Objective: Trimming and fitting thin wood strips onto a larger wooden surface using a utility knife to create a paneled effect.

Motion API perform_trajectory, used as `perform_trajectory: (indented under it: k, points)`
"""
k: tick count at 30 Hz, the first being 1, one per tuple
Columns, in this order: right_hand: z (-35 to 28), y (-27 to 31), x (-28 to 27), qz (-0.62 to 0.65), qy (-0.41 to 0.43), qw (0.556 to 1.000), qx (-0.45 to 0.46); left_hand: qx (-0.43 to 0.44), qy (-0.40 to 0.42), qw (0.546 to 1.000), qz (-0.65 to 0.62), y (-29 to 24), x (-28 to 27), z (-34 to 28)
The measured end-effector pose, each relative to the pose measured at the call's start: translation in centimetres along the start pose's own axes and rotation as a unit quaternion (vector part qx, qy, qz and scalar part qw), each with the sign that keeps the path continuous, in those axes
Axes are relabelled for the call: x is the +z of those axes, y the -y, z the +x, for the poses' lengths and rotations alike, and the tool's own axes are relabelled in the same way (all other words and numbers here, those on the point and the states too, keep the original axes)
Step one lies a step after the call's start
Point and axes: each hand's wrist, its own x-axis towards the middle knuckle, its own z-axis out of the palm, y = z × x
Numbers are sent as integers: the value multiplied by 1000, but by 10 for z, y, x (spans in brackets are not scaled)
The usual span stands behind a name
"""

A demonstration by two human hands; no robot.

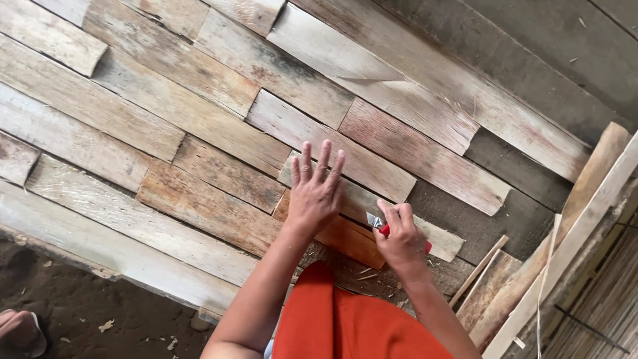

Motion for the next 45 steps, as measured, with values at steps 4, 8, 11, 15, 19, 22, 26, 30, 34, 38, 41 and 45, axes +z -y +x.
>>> perform_trajectory:
  k: [4,8,11,15,19,22,26,30,34,38,41,45]
  points:
    - [5,7,-10,8,19,1000,13,5,49,999,4,-4,11,3]
    - [4,4,-4,-3,10,1000,18,1,86,996,18,-4,8,5]
    - [1,5,-4,4,-22,1000,8,-2,105,994,19,-3,8,8]
    - [-27,7,-7,59,-52,997,10,-2,116,993,21,-3,9,8]
    - [-62,18,-3,17,-45,999,-21,1,123,992,32,-6,6,7]
    - [-70,28,-9,40,1,999,-33,-10,140,989,41,-7,5,8]
    - [-67,25,1,-1,-21,999,-43,-10,133,990,50,-6,6,8]
    - [-64,26,0,-10,-25,999,-47,-10,131,990,51,-7,7,6]
    - [-63,27,2,-7,-41,998,-55,-10,133,990,45,-7,6,6]
    - [-63,27,7,-24,-66,996,-54,-7,135,990,48,-6,6,6]
    - [-61,28,7,-32,-78,995,-53,-4,132,990,49,-5,5,6]
    - [-58,31,-1,-26,-76,995,-52,3,112,992,50,-4,10,5]
